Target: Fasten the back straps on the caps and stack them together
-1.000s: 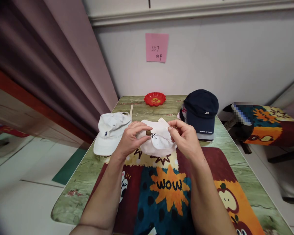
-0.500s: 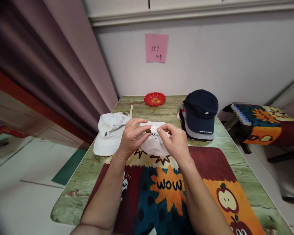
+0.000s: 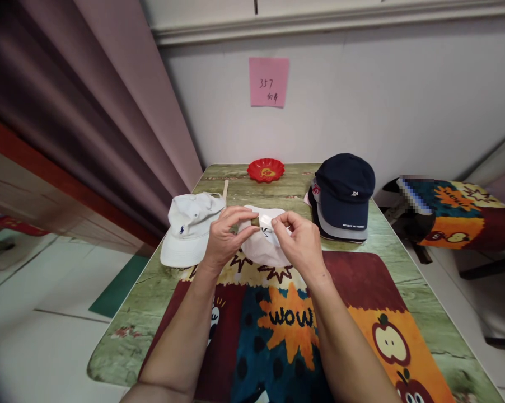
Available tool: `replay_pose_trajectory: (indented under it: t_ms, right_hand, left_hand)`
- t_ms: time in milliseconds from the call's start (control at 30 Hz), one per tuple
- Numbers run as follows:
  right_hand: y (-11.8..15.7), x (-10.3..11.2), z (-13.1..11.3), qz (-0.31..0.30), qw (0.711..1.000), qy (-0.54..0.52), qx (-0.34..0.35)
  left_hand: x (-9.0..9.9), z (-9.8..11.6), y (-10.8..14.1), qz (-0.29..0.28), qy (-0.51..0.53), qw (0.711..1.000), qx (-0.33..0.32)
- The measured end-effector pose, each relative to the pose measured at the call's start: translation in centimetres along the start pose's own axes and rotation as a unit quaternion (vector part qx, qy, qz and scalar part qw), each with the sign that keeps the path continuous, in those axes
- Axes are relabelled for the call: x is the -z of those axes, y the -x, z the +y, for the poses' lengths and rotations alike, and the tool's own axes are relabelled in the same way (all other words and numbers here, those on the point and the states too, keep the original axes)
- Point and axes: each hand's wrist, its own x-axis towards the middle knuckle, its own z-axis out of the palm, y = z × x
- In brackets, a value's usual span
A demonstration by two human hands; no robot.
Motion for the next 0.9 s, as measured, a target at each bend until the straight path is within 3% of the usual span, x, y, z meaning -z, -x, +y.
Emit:
replay_pose_trajectory:
  t_ms: [267,467,633,767,900]
  right_hand:
    - [0.0,0.3,0.2,-0.037,0.999,-0.015,-0.008]
    - [0.0,0.6,0.1,-0.058,0.998,-0.033,-0.016]
    - [0.0,0.6,0.0,-0.062,0.997,-0.041,-0.015]
    - [0.1,0.5,-0.1,-0.072,0.997,-0.04,0.0]
    - [0.2,0.5,-0.7,-0.055,0.998,-0.012,0.037]
  left_hand:
    - [0.0,0.0,-0.2,-0.012,0.015,1.0,-0.023]
    - [0.7,1.0,-0.5,-0.015,-0.052,0.998,-0.038]
    - [0.6,2.4,-0.3,-0.036,0.042,0.995,0.085]
    - [0.1,2.3,-0.2,-0.038,0.171,0.963,0.206]
    - [-0.1,1.6,-0.1,-0.029,0.236,0.938,0.252]
